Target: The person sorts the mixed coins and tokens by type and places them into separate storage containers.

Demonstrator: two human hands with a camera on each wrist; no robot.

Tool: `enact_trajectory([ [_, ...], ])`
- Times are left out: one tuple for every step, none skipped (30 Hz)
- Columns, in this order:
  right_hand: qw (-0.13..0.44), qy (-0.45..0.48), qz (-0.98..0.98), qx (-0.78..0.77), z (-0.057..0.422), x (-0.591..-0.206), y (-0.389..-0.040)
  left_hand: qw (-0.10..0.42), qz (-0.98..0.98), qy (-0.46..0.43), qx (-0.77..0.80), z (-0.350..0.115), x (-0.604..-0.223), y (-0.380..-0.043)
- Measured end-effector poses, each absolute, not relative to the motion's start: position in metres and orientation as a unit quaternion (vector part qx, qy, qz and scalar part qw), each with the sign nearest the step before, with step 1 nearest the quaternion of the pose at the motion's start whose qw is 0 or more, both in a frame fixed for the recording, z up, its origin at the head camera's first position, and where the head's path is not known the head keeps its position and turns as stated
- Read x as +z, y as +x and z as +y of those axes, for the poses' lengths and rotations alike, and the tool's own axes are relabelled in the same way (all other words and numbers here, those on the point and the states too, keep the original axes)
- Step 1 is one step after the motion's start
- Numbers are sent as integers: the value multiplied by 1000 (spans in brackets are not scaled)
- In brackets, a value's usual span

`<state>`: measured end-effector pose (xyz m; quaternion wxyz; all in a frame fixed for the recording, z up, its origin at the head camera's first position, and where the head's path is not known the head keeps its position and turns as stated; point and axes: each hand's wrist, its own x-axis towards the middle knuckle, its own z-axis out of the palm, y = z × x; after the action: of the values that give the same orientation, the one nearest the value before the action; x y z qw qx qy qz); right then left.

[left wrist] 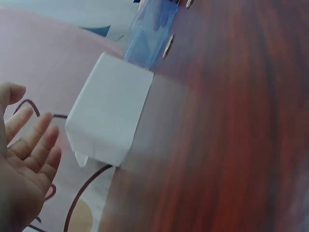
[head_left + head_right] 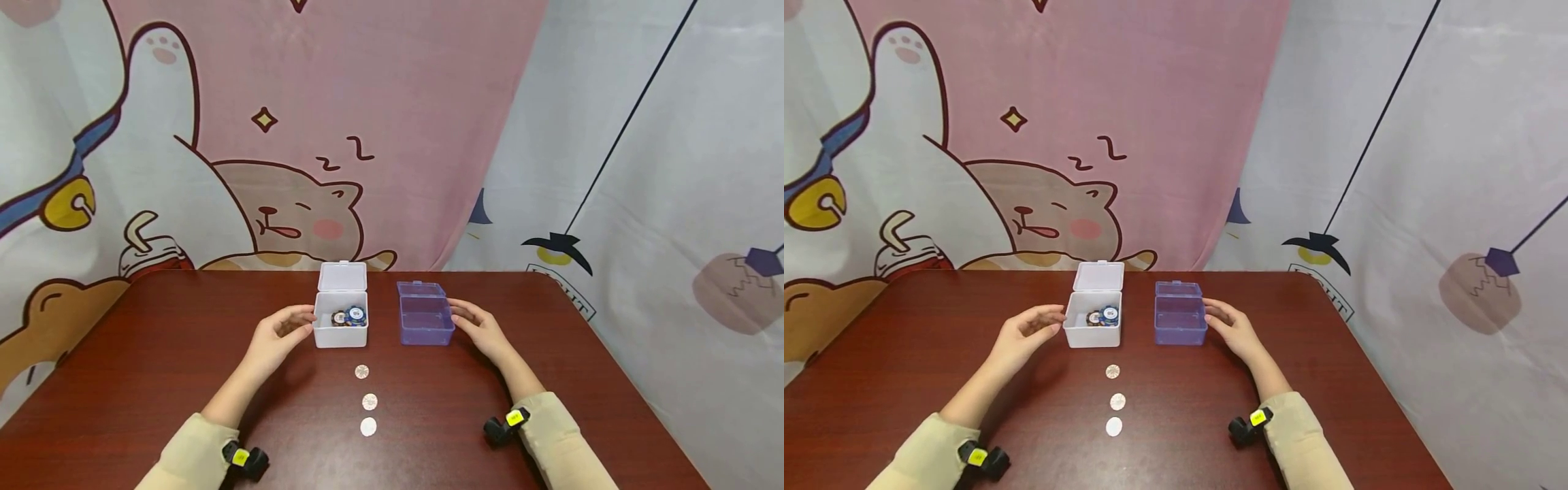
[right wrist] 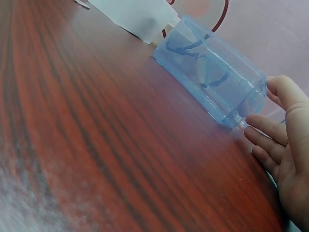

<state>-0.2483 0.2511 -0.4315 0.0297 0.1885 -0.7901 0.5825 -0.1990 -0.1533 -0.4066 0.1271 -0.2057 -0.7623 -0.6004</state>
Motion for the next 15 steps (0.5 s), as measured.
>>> enact_trajectory([
  [30, 188, -791, 582, 251, -432, -248, 128, -759, -210, -602, -150, -402, -195],
  [29, 188, -791, 582, 251, -432, -248, 127, -759, -215, -601, -146, -398, -191],
  [29, 188, -791, 582, 251, -432, -248, 126, -758, -222, -600, -143, -395, -188],
  [30, 188, -791, 581, 251, -432, -248, 123, -758, -230, -598, -139, -392, -185],
  [30, 188, -791, 581, 251, -432, -248, 119, -759, -235, -595, -136, -392, -183],
  [30, 189, -791, 581, 251, -432, -249, 115, -760, -243, -592, -133, -392, -182],
  [30, 189, -791, 581, 251, -432, -249, 112, -760, -251, -589, -131, -393, -181],
  [30, 190, -791, 581, 251, -432, -249, 110, -758, -260, -588, -129, -395, -181],
  [31, 191, -791, 581, 251, -433, -249, 107, -757, -264, -587, -127, -399, -182],
  [31, 191, -791, 581, 251, -433, -249, 103, -758, -267, -586, -126, -404, -184],
  [31, 192, -791, 581, 251, -433, -250, 97, -758, -269, -587, -125, -409, -186],
  [31, 192, -791, 580, 251, -433, -250, 92, -758, -271, -586, -125, -414, -188],
  [32, 192, -791, 580, 251, -433, -250, 83, -759, -272, -586, -124, -420, -190],
  [32, 191, -791, 580, 251, -433, -250, 73, -761, -273, -584, -124, -425, -192],
  [32, 191, -792, 580, 251, -433, -250, 62, -764, -271, -582, -123, -430, -194],
])
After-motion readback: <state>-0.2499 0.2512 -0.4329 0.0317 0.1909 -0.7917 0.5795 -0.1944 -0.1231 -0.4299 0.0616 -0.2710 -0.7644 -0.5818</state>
